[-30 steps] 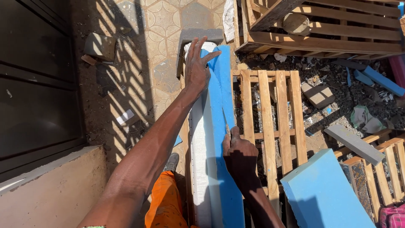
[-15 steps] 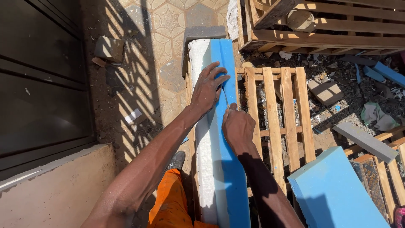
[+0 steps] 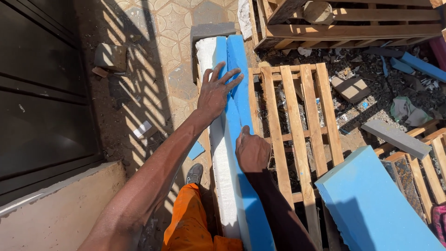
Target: Cutting large sheets of blue upholstery foam using a long knife on a makeshift workbench made of pallets.
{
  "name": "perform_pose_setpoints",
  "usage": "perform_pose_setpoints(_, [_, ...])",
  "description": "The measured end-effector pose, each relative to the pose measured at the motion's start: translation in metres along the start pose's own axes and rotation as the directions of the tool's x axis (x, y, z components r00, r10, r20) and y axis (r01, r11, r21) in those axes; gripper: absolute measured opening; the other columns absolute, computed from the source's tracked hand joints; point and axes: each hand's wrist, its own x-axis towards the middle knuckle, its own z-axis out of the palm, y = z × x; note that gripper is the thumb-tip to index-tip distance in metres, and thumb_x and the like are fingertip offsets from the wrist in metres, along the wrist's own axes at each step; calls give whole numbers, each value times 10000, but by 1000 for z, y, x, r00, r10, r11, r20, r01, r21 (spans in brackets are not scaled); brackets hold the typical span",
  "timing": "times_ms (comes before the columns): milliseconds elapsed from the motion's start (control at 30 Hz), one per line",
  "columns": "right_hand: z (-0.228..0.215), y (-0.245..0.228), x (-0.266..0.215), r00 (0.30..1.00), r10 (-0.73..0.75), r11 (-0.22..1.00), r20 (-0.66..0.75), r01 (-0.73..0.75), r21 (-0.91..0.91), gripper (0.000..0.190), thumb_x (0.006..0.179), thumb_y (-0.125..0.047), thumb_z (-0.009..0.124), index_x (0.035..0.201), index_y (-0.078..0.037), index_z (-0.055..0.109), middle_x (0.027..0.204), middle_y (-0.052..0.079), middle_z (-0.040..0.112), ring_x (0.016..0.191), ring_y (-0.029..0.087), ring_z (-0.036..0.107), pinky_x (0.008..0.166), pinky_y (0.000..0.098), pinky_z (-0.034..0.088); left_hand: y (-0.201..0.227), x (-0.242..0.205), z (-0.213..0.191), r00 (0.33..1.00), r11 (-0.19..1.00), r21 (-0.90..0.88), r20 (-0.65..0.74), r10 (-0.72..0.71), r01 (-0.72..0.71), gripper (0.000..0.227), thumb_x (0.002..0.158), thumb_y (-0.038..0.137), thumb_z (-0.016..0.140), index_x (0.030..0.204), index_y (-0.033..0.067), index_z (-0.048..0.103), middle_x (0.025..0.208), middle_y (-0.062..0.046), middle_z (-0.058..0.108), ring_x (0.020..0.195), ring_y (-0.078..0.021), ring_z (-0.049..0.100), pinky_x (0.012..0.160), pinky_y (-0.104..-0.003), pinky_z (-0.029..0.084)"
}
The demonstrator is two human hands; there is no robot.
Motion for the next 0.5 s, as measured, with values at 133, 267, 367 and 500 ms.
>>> perform_pose_setpoints(133, [28,28,-69,992,88,996,93,-84,-40,299,1087,-274,448,1239,-39,555,629,117,614,596,313,636,576,487,525,-6,-4,17,995,997,-8,-66,70,-71,548,1077,26,464,1536,326,491,1536,27,509,1507,-339,300,1215,-595,226])
perform_pose_setpoints(267, [44,43,-100,967,202,975,154,-214,64,335,1077,-336,462,1291,-84,519,587,-9,630,513,224,636,466,396,513,-5,-4,22,968,993,-38,-230,100,-112,346,1124,172,477,1454,164,583,1504,-83,544,1472,-414,357,1222,-652,276])
perform_pose_setpoints(367, [56,45,-111,988,98,992,123,-86,-96,355,1071,-271,423,1255,-50,632,650,167,713,691,347,773,633,474,625,35,-23,-10,983,995,-98,-182,-31,13,180,1081,221,547,1219,108,524,1254,-65,467,1342,-297,421,1200,-496,304])
perform_pose_setpoints(500, [15,29,-106,988,111,991,110,-102,-82,399,1079,-326,378,1211,-70,654,636,152,704,672,329,768,631,476,628,83,-81,9,1000,977,-213,16,-17,20,294,1026,413,596,1050,121,562,1181,-34,475,1317,-279,446,1196,-483,321])
